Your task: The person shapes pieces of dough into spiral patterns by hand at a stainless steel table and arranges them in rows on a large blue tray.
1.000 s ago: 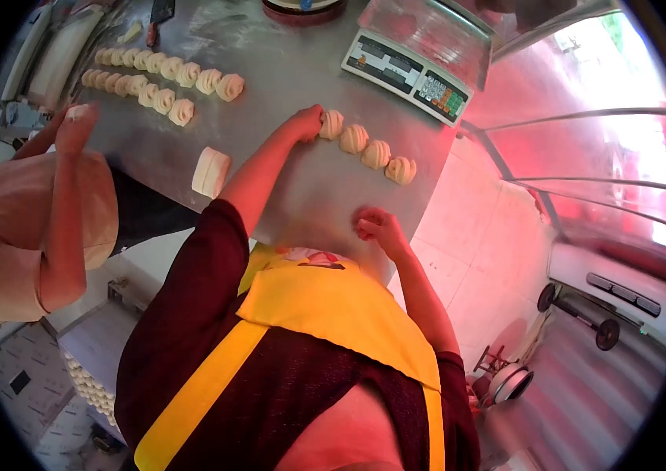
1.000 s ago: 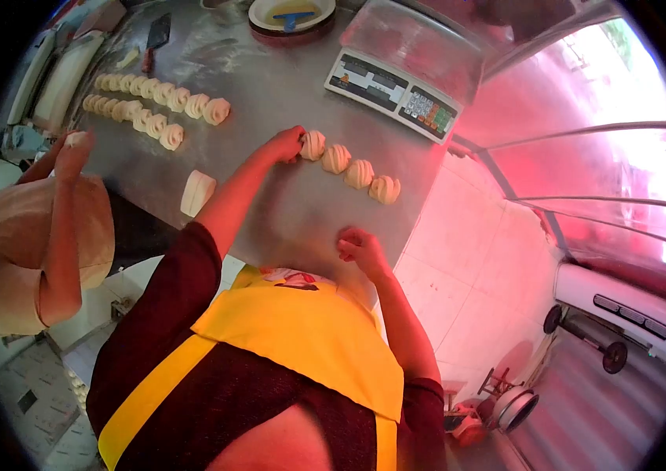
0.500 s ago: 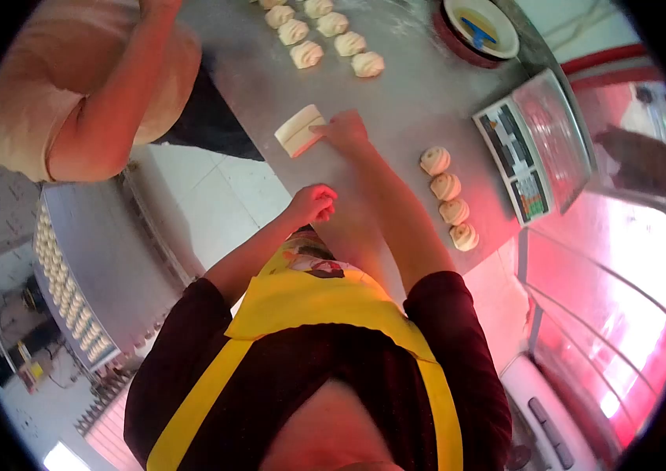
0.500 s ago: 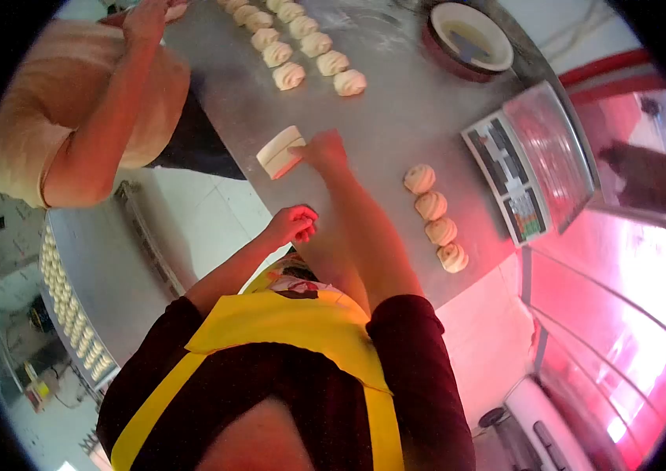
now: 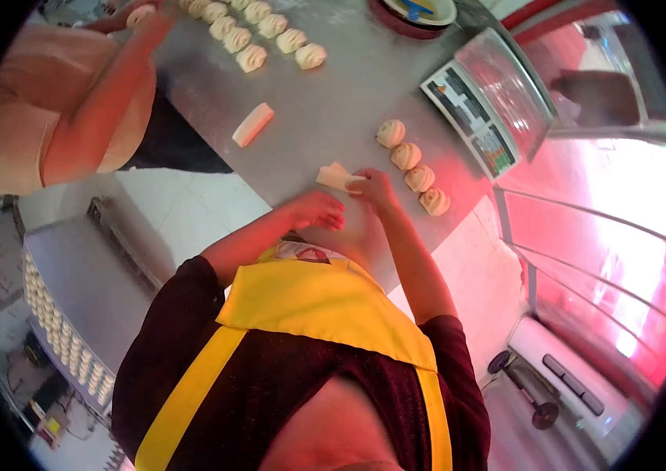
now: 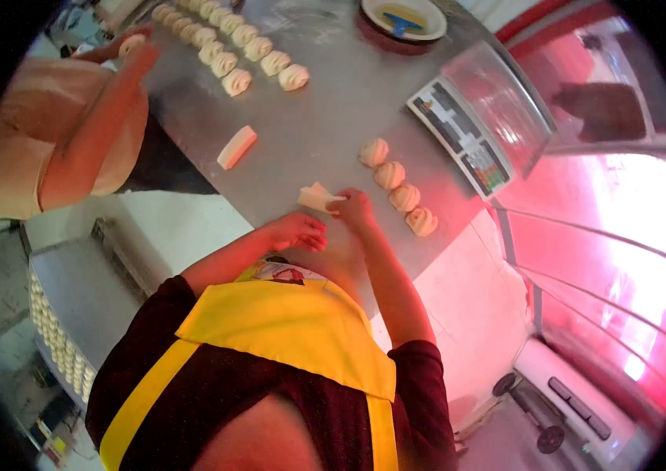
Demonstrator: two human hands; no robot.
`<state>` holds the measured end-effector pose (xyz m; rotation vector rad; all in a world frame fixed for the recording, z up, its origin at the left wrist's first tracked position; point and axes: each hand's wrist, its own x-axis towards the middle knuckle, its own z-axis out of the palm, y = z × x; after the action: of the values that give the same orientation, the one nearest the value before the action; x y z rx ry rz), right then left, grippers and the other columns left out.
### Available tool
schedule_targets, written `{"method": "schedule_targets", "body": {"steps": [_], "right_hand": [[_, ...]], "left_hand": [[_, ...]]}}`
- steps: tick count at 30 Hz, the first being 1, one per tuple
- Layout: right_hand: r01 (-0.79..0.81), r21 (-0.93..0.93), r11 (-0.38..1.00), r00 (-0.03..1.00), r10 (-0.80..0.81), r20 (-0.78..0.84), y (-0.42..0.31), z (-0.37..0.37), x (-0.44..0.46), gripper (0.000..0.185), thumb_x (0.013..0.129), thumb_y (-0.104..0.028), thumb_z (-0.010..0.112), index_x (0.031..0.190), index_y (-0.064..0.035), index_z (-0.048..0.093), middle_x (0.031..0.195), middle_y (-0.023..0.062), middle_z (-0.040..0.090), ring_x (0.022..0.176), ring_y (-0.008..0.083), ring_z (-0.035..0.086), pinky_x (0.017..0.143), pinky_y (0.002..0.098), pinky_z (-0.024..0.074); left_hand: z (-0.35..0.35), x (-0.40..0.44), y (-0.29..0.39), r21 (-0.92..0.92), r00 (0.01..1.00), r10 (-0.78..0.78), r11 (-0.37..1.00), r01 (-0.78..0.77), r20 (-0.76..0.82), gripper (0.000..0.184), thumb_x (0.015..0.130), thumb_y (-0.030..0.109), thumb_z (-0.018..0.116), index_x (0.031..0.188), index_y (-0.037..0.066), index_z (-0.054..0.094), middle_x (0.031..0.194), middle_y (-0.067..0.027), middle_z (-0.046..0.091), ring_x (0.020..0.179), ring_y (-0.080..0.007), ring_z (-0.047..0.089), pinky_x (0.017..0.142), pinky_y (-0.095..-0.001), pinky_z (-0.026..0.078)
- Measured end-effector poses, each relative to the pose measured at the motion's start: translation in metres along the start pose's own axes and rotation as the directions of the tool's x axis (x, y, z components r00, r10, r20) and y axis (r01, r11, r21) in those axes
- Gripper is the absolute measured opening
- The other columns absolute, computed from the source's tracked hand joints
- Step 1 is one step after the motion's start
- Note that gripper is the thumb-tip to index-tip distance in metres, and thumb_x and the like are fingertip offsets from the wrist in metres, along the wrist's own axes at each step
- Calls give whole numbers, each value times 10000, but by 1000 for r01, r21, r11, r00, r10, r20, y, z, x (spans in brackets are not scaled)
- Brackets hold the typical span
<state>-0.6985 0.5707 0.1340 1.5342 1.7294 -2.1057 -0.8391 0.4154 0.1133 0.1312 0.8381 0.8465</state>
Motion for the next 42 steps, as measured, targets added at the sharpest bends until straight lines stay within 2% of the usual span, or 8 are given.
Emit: {"method": "schedule_targets", "body": {"steps": [4, 7, 10, 13, 19, 25, 37, 42], "right_hand": [[26, 252, 967, 995, -1, -99, 21, 0, -41, 388, 747, -18, 698, 1094, 20, 527, 1050, 118, 603, 873, 201, 624, 731, 299, 527], [394, 347, 851, 918, -345, -197, 35, 8, -91, 372, 787, -16, 666, 1126, 20, 516, 1081, 119, 610, 950, 190, 605, 837, 303, 494], [295, 544, 785, 954, -271, -126, 4, -3, -136, 424, 820, -24, 648, 1211, 23, 490, 1111, 100, 610, 1002, 176, 585, 898, 298, 454], [349, 405, 845, 937, -326, -127, -3, -17, -141, 474, 840, -42, 641, 1281, 14, 476, 1144, 80, 605, 1026, 159, 578, 879, 277, 455], [366, 587, 722, 925, -349, -148, -7, -27, -144, 459, 861, -47, 648, 1290, -8, 490, 1141, 85, 611, 1033, 157, 589, 900, 292, 472], [507, 390, 769, 862, -451, -231, -18, -32, -142, 367, 852, -92, 661, 1191, -9, 550, 1047, 38, 618, 980, 117, 571, 850, 254, 449], [403, 397, 825, 906, -420, -48, -31, -45, -140, 407, 832, -88, 661, 1209, 17, 552, 1045, 54, 613, 938, 126, 576, 823, 273, 465], [374, 241, 895, 898, -415, 147, -39, -55, -146, 470, 825, -79, 662, 1258, 26, 514, 1077, 86, 608, 960, 147, 581, 844, 294, 476]], "left_hand": [[42, 9, 10, -443, 987, 113, 895, -50, 117, 329, 951, 236, 567, 1205, 42, 487, 1176, -156, 579, 1073, -259, 599, 912, -387, 498], [69, 7, 28, -410, 877, 377, 880, -239, 299, 395, 958, 303, 555, 1252, 61, 450, 1237, -139, 530, 1154, -246, 534, 988, -407, 436], [79, 9, 26, 281, 925, 349, 882, -378, 148, 511, 958, 349, 550, 1332, 50, 372, 1219, -120, 531, 1133, -225, 528, 987, -393, 422], [121, -13, 48, 521, 931, 302, 772, -364, 204, 610, 956, 330, 564, 1405, 38, 273, 1227, -102, 525, 1123, -183, 520, 946, -347, 443], [110, -4, 37, 479, 940, 311, 809, -339, 140, 530, 964, 348, 559, 1351, 27, 391, 1190, -85, 564, 1034, -147, 576, 884, -307, 474], [125, -24, 45, 672, 909, 398, 641, -372, 124, 386, 939, 214, 597, 1255, 12, 502, 1111, -86, 602, 945, -152, 614, 865, -297, 480], [137, -30, 56, 297, 959, 275, 911, -285, 76, 388, 899, 166, 637, 1232, 16, 507, 1086, -92, 622, 914, -198, 643, 790, -326, 528], [144, -42, 63, 489, 971, 203, 839, -238, 124, 409, 891, 201, 653, 1225, 16, 505, 1092, -124, 621, 915, -214, 638, 794, -339, 530]]}}
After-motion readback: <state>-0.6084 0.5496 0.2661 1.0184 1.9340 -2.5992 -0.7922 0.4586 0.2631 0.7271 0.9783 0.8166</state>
